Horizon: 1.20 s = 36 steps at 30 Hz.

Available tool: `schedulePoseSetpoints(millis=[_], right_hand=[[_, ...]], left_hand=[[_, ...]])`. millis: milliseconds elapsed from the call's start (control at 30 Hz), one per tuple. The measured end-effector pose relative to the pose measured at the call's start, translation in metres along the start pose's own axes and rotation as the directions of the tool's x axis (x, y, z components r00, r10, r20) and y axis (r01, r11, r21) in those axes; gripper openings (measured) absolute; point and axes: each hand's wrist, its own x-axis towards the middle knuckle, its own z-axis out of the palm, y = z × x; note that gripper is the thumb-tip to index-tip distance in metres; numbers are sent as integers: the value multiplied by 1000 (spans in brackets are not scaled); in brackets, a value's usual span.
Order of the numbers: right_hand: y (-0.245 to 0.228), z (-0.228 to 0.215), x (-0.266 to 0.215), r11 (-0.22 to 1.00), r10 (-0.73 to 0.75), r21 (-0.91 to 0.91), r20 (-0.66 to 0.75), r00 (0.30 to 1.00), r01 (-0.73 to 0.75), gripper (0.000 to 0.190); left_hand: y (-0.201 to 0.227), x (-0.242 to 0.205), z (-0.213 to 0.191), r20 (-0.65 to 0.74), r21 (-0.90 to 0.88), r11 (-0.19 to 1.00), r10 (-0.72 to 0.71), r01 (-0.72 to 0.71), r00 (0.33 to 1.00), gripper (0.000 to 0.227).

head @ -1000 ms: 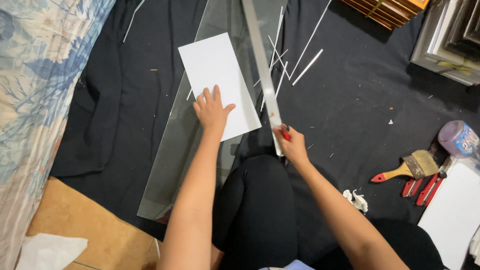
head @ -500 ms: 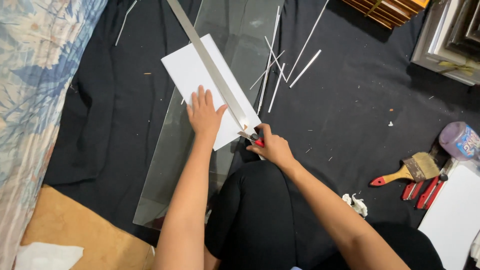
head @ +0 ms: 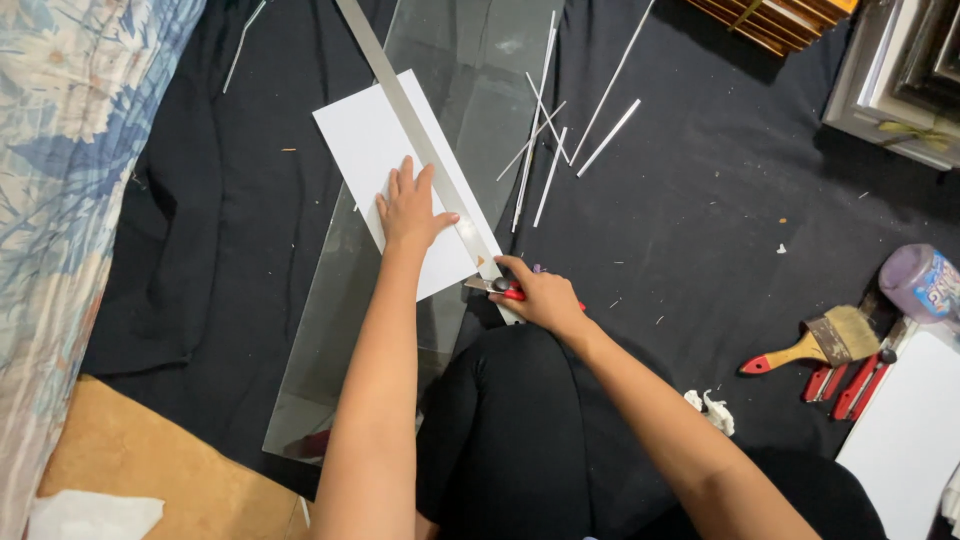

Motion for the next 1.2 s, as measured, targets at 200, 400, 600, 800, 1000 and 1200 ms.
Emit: schedulePoseSetpoints(millis=[200, 400, 600, 800, 1000, 1200], right_hand=[[0, -21, 27, 1000, 3, 26, 56, 998, -5, 69], [4, -22, 35, 996, 38, -78, 65, 997, -33, 65], [-2, -1, 14, 995, -18, -95, -54, 998, 13, 71], [4, 13, 20, 996, 44, -81, 60, 997, -39, 84], [18, 11, 1, 998, 70, -10, 80, 994, -69, 78], [36, 22, -5, 998, 68, -15, 71, 995, -67, 80]], left_hand=[[12, -24, -30, 48, -10, 1000, -9, 10, 999, 92], [5, -15, -24, -11, 21, 999, 39, -39, 999, 97], [-2, 36, -45, -199, 2, 994, 106, -107, 974, 70], [1, 50, -33, 2, 23, 999, -31, 31, 1000, 85], [-1, 33, -19, -29, 96, 992, -75, 78, 997, 83], [-26, 75, -9, -67, 174, 985, 4, 8, 998, 122]])
